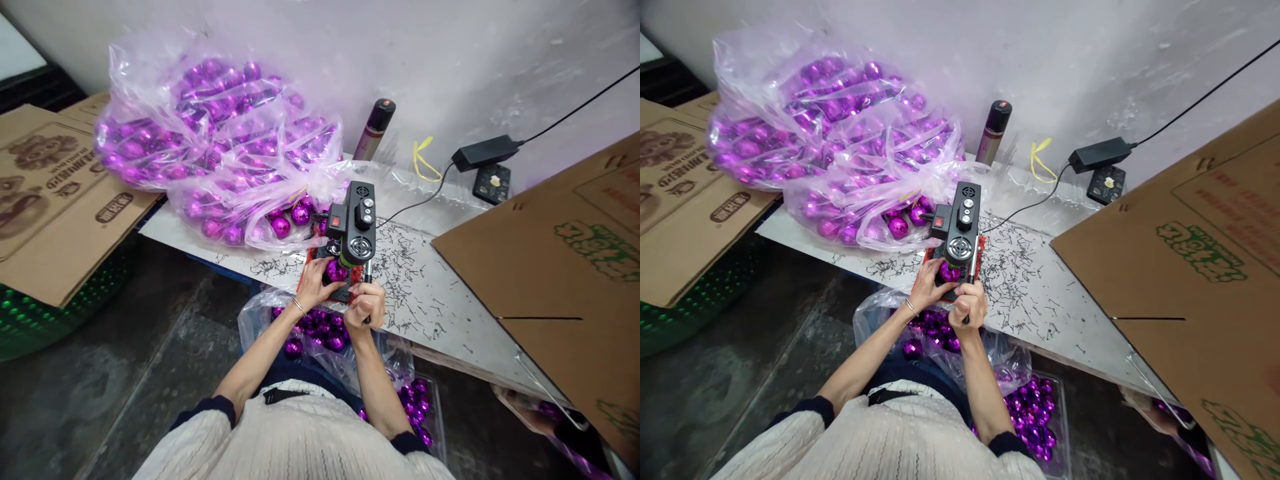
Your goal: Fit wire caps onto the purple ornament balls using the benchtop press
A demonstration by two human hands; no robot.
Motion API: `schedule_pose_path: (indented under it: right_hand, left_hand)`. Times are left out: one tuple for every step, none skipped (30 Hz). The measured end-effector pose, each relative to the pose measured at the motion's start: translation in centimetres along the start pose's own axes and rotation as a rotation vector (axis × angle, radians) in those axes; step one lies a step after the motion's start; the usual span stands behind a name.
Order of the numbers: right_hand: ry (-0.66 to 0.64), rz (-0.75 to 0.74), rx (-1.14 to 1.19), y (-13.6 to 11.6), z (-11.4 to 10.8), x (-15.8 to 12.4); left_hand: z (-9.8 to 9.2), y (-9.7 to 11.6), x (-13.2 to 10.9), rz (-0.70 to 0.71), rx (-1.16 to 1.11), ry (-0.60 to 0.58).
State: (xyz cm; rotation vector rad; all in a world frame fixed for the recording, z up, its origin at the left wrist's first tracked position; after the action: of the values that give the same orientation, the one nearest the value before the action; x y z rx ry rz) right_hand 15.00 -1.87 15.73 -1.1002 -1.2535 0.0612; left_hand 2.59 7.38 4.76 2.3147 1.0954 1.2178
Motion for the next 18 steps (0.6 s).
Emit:
schedule_pose_path:
  right_hand:
    - [-0.001, -0.002, -0.001, 0.2, 0.0, 0.0]
    - [-0.009, -0.014, -0.008, 0.3, 0.1, -0.1]
    - [-0.021, -0.044, -0.021, 0.2, 0.2, -0.3]
    - [-0.037, -0.086, -0.040, 0.1, 0.4, -0.4]
    - [-0.053, -0.129, -0.058, -0.2, 0.6, -0.6]
    - [-0.064, -0.161, -0.069, -0.4, 0.7, -0.7]
    - [-0.066, -0.170, -0.069, -0.7, 0.7, -0.6]
    - [-0.058, -0.155, -0.061, -0.9, 0.6, -0.2]
    - [-0.042, -0.118, -0.048, -1.2, 0.4, 0.3]
    - [-0.027, -0.073, -0.038, -1.5, 0.2, 1.1]
    - [-0.014, -0.034, -0.034, -2.0, 0.0, 1.9]
    - [-0.009, -0.002, -0.037, -2.5, -0.1, 2.8]
    - [-0.008, 0.021, -0.042, -3.1, -0.2, 3.7]
    - [-0.013, 0.039, -0.043, -3.7, -0.3, 4.5]
    - [-0.020, 0.049, -0.045, -4.1, -0.3, 5.2]
    - [-0.027, 0.052, -0.045, -4.5, -0.4, 5.6]
    - [-0.035, 0.052, -0.046, -4.7, -0.4, 5.8]
    - [-0.044, 0.049, -0.051, -4.7, -0.4, 5.8]
  left_hand:
    - [0.0, 0.0, 0.0, -0.002, -0.005, 0.000]
    - [-0.1, 0.0, 0.0, -0.003, -0.011, 0.002]
    - [-0.1, 0.0, 0.0, -0.004, -0.016, 0.005]
    - [-0.1, 0.0, -0.1, -0.006, -0.020, 0.007]
    - [-0.1, -0.1, -0.1, -0.009, -0.023, 0.008]
    - [0.0, -0.1, -0.1, -0.011, -0.024, 0.007]
    - [0.0, -0.2, -0.1, -0.015, -0.023, 0.007]
    - [0.1, -0.3, 0.0, -0.021, -0.023, 0.007]
    - [0.1, -0.4, 0.1, -0.027, -0.024, 0.006]
    - [0.1, -0.5, 0.2, -0.032, -0.026, 0.006]
    - [0.1, -0.5, 0.4, -0.036, -0.029, 0.005]
    - [-0.1, -0.4, 0.5, -0.037, -0.031, 0.006]
    - [-0.4, -0.2, 0.4, -0.034, -0.029, 0.014]
    - [-0.9, 0.2, 0.2, -0.022, -0.021, 0.029]
    - [-1.5, 0.8, -0.3, 0.004, -0.008, 0.048]
    - [-2.1, 1.6, -1.1, 0.045, 0.006, 0.062]
    - [-2.6, 2.6, -2.2, 0.102, 0.018, 0.057]
    - [-2.7, 3.7, -3.6, 0.167, 0.026, 0.030]
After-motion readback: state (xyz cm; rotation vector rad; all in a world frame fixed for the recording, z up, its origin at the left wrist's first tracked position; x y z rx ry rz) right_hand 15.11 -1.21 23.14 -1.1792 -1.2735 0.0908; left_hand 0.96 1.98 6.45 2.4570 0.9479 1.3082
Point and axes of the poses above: each hand's wrist, its own x-axis towards the middle knuckle, its own z-axis out of the palm, y = z × x, the point moved 9 cm from there along x, towards the middle knuckle, and after that the axes turned 14 degrees about z, right-handed, at the moved point
